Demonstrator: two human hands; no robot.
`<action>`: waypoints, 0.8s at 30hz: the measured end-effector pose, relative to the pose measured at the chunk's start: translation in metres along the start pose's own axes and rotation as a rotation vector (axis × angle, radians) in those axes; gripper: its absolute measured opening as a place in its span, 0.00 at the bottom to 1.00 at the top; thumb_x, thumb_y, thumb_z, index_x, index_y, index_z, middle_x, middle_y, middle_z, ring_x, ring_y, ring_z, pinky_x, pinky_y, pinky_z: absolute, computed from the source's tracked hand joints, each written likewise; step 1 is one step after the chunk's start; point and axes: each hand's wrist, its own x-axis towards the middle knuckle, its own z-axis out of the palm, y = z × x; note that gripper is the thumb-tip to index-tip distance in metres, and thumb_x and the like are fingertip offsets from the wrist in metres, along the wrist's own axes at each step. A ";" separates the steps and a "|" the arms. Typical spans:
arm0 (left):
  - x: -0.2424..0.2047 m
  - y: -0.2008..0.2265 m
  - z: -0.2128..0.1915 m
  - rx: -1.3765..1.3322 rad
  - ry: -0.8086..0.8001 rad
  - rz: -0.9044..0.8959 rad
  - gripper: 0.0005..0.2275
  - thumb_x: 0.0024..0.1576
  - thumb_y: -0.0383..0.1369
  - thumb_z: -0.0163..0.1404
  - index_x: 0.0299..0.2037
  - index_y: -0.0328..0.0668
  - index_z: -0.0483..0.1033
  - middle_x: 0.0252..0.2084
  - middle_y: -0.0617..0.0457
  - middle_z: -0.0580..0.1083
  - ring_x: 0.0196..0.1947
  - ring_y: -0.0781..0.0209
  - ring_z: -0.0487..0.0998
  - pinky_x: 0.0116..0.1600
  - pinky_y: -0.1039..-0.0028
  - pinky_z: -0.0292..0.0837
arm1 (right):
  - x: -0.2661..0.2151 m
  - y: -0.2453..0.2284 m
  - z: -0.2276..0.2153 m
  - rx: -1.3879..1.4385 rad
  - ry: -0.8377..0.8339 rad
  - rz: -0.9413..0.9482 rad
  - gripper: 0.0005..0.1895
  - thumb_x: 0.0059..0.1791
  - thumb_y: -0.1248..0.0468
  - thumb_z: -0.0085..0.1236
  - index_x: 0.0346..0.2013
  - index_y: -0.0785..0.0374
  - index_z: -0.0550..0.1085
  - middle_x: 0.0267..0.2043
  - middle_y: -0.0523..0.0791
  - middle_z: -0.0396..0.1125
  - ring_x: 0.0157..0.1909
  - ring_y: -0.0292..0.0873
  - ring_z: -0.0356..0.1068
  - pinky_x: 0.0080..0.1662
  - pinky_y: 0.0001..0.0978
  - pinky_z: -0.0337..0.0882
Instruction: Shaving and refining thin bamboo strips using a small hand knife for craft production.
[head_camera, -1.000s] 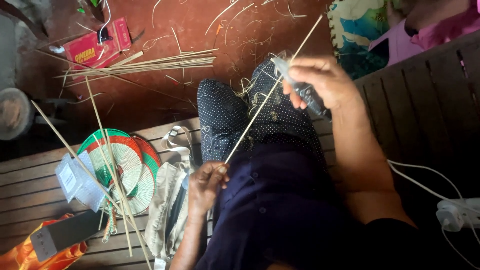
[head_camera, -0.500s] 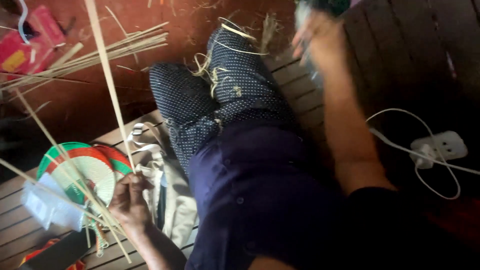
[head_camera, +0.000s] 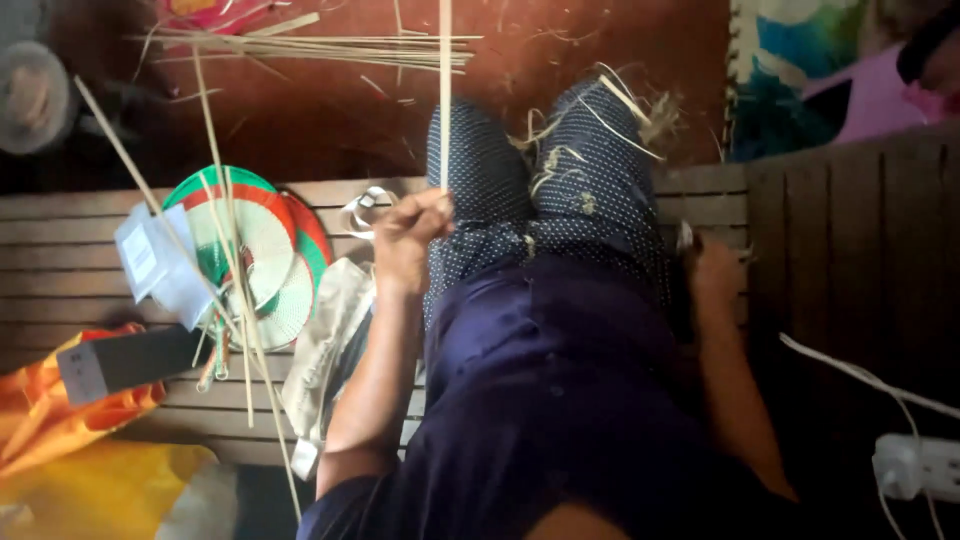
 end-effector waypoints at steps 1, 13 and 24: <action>-0.001 0.006 0.006 0.007 -0.034 0.052 0.06 0.53 0.21 0.60 0.39 0.31 0.83 0.27 0.46 0.76 0.24 0.61 0.79 0.30 0.75 0.77 | -0.021 -0.021 -0.028 -0.010 0.014 -0.007 0.22 0.57 0.49 0.47 0.54 0.60 0.78 0.49 0.55 0.73 0.51 0.60 0.74 0.51 0.58 0.74; -0.032 0.063 0.054 0.409 -0.274 0.337 0.04 0.54 0.28 0.65 0.37 0.42 0.86 0.25 0.52 0.79 0.25 0.69 0.76 0.33 0.79 0.72 | -0.147 -0.255 -0.215 1.021 0.117 -0.881 0.16 0.51 0.65 0.64 0.53 0.62 0.78 0.38 0.50 0.76 0.38 0.45 0.76 0.44 0.37 0.78; -0.039 0.039 -0.018 0.608 -0.295 0.119 0.03 0.56 0.31 0.64 0.37 0.42 0.86 0.32 0.45 0.81 0.33 0.56 0.81 0.43 0.67 0.74 | -0.090 -0.246 -0.218 1.289 0.152 -0.721 0.04 0.57 0.72 0.55 0.45 0.70 0.76 0.27 0.55 0.74 0.25 0.46 0.76 0.34 0.33 0.79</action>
